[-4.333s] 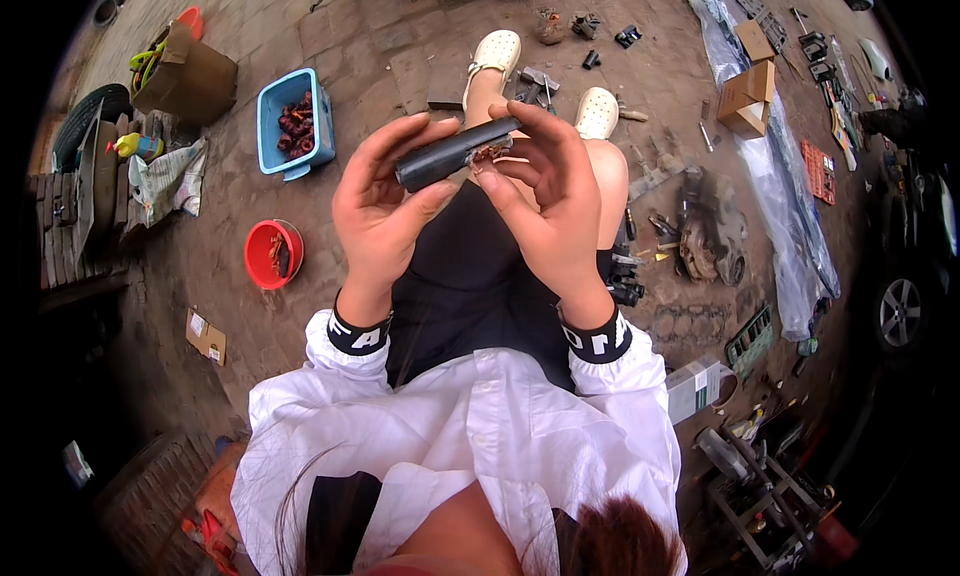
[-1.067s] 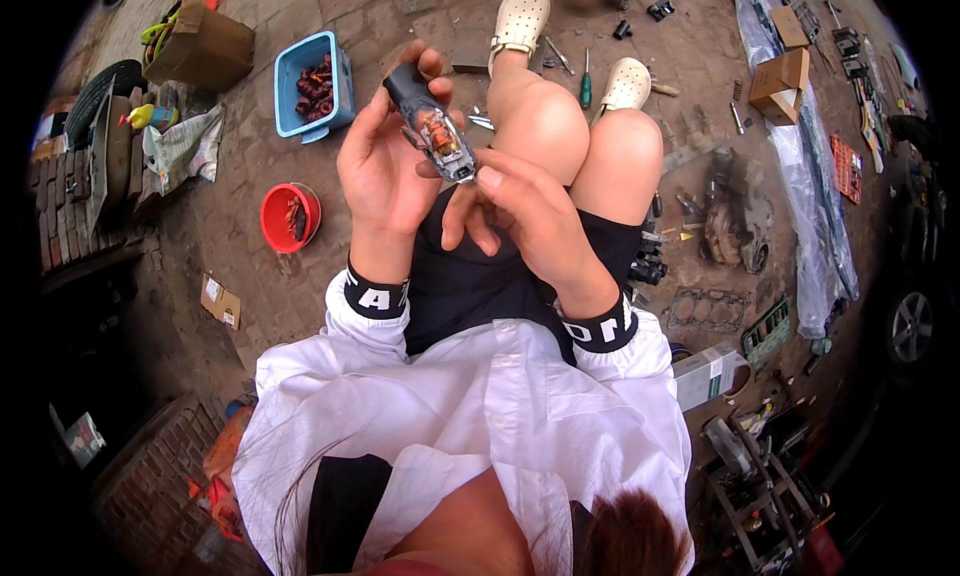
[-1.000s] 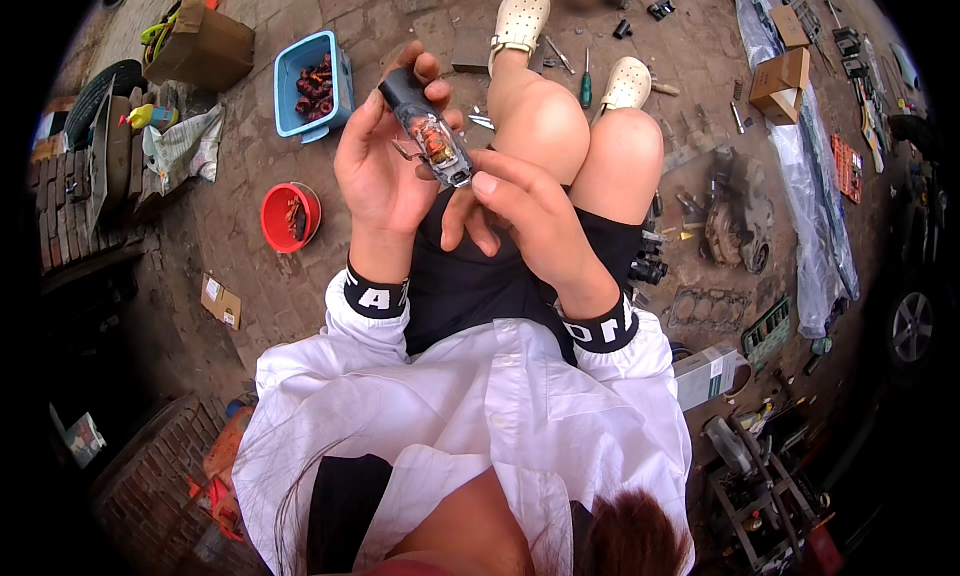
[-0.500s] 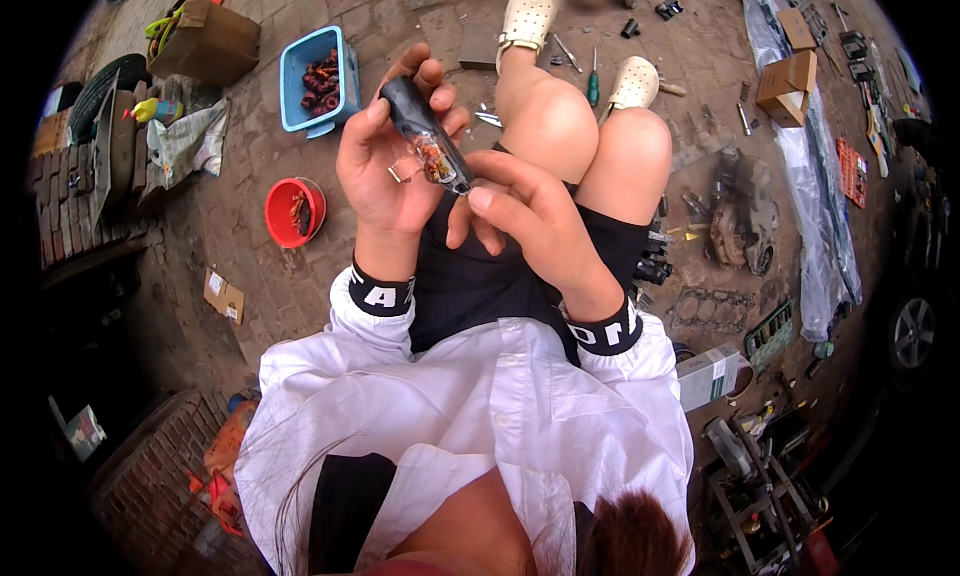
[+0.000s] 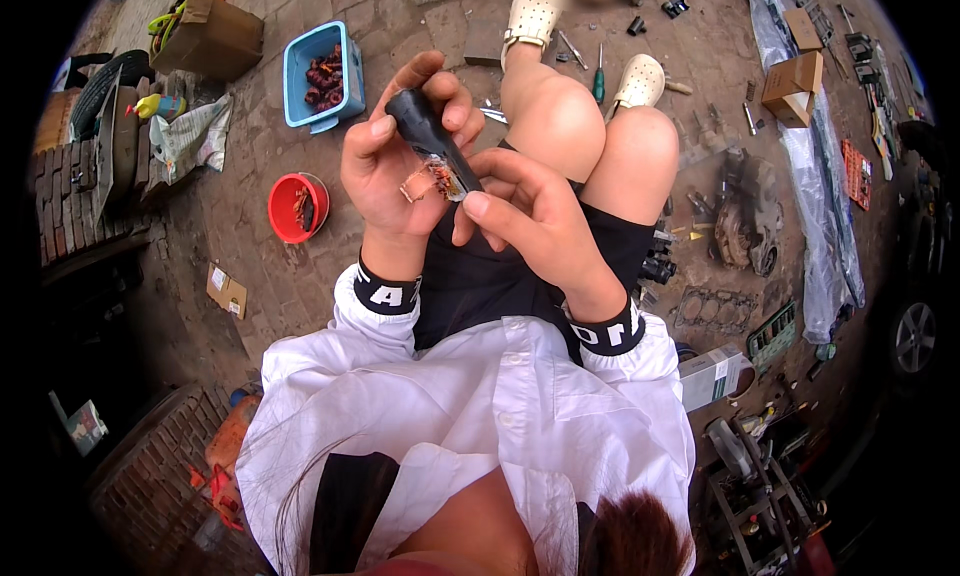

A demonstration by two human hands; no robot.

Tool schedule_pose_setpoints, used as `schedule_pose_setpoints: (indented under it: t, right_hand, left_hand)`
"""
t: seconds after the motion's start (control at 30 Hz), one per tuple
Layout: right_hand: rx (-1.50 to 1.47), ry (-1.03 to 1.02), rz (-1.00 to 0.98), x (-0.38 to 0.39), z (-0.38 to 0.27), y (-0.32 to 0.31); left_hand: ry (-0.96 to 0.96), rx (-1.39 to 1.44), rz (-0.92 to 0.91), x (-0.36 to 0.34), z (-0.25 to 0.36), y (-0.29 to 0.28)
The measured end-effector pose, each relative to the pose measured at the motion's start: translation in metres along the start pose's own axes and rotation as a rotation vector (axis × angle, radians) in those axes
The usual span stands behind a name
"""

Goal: The person sits on the ground and uses a hammer and screwdriver to work on a small cylindrical electronic component. They repeatedly strike the component, adjust it with a screwdriver, and inspect it closely.

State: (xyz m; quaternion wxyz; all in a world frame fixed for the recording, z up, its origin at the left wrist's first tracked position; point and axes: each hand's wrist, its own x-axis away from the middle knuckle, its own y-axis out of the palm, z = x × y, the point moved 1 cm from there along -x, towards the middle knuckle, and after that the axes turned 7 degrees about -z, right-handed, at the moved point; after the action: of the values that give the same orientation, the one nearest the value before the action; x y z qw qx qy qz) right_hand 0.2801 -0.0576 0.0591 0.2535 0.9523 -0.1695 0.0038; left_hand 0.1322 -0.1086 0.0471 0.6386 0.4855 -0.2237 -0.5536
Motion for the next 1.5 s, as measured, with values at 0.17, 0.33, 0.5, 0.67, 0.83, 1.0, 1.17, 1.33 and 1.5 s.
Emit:
schedule_pose_setpoints:
  t: [0.17, 0.33, 0.5, 0.67, 0.83, 1.0, 1.17, 1.33, 1.5]
  right_hand:
    - [0.013, -0.011, 0.009, 0.001, 0.002, -0.001]
    - [0.030, -0.013, 0.024, 0.000, 0.002, -0.001]
    - [-0.075, 0.008, 0.047, 0.001, 0.004, -0.004]
    - [-0.136, -0.014, 0.082, 0.002, 0.005, -0.006]
    - [-0.212, -0.034, 0.097, 0.000, 0.001, -0.002]
    - [-0.015, -0.067, 0.151, 0.002, 0.007, -0.009]
    - [0.467, -0.358, 0.443, -0.005, -0.002, 0.003]
    - [0.908, -0.543, 0.499, -0.003, -0.016, 0.007]
    - [0.969, -0.566, 0.449, -0.004, -0.016, 0.009]
  left_hand:
    - [0.002, -0.006, -0.001, 0.002, -0.001, -0.003]
    - [0.007, 0.002, -0.020, 0.002, -0.001, -0.003]
    - [0.026, -0.073, 0.010, 0.001, -0.002, 0.002]
    - [0.029, -0.213, 0.001, -0.001, 0.000, 0.005]
    - [0.035, -0.324, 0.041, -0.002, -0.001, 0.009]
    - [0.112, -0.291, 0.001, 0.001, -0.001, 0.010]
    - [0.229, -0.285, -0.030, 0.002, -0.001, 0.005]
    - [0.265, -0.252, -0.078, 0.002, 0.003, 0.004]
    - [0.260, -0.274, -0.088, 0.003, 0.003, 0.005]
